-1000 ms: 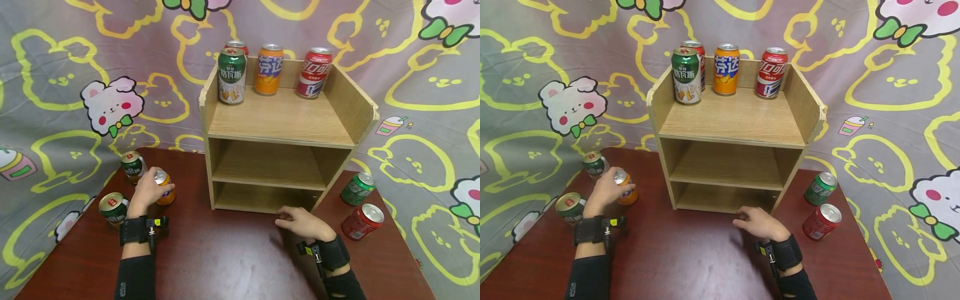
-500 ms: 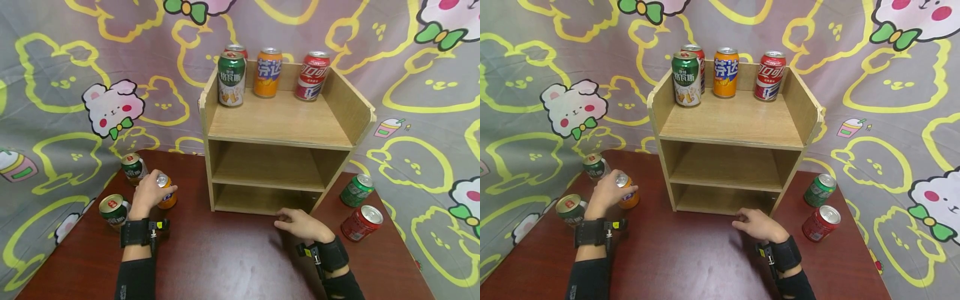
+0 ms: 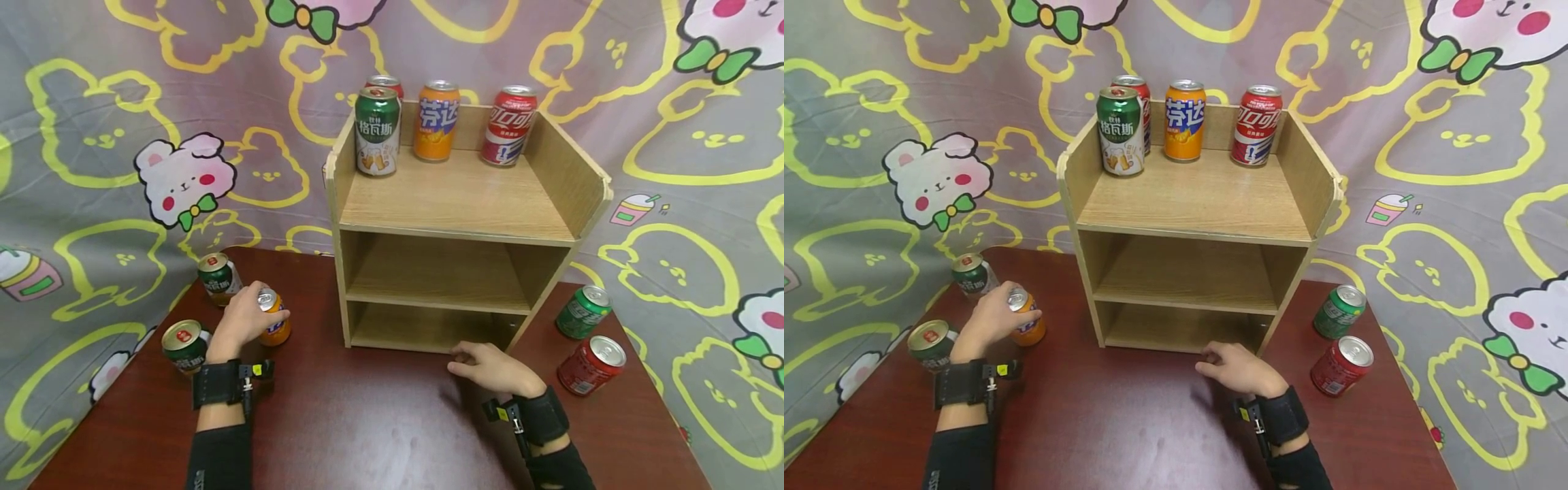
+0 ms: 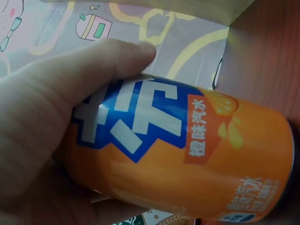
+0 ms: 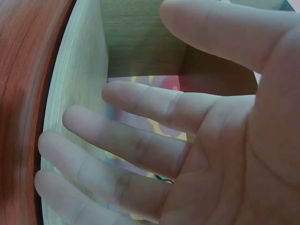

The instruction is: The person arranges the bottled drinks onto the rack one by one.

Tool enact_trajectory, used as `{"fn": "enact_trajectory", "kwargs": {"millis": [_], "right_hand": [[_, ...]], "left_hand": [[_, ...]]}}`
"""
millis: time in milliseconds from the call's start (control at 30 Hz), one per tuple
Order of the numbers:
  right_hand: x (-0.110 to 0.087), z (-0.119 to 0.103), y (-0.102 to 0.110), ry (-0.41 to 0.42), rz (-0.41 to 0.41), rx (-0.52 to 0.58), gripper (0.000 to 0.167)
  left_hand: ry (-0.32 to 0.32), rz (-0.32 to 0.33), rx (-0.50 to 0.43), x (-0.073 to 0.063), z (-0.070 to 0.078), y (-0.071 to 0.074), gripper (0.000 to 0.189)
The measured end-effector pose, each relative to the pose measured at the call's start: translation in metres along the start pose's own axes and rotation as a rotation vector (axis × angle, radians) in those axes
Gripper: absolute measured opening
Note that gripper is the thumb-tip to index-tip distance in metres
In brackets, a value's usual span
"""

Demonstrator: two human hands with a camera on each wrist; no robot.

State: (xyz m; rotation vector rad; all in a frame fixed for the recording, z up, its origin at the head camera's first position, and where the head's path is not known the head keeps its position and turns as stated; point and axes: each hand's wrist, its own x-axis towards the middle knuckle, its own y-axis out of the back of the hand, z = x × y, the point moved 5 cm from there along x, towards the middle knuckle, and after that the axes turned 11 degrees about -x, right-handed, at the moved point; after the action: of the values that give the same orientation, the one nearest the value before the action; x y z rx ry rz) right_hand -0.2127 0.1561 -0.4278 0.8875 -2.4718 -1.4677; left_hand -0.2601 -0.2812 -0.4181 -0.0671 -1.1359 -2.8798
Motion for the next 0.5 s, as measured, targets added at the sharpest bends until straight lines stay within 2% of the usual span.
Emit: {"fn": "enact_trajectory", "kwargs": {"millis": [267, 367, 500], "right_hand": [[-0.001, 0.001, 0.002, 0.007, 0.008, -0.005, 0.043], [-0.001, 0.001, 0.003, 0.007, 0.012, -0.002, 0.043], [-0.003, 0.000, 0.003, 0.011, 0.012, 0.006, 0.043]], "left_hand": [[0.033, 0.005, 0.070, -0.004, 0.010, -0.003, 0.061], [0.005, -0.020, 0.096, -0.006, 0.018, -0.006, 0.057], [-0.064, -0.056, 0.136, -0.010, 0.031, -0.010, 0.055]]}}
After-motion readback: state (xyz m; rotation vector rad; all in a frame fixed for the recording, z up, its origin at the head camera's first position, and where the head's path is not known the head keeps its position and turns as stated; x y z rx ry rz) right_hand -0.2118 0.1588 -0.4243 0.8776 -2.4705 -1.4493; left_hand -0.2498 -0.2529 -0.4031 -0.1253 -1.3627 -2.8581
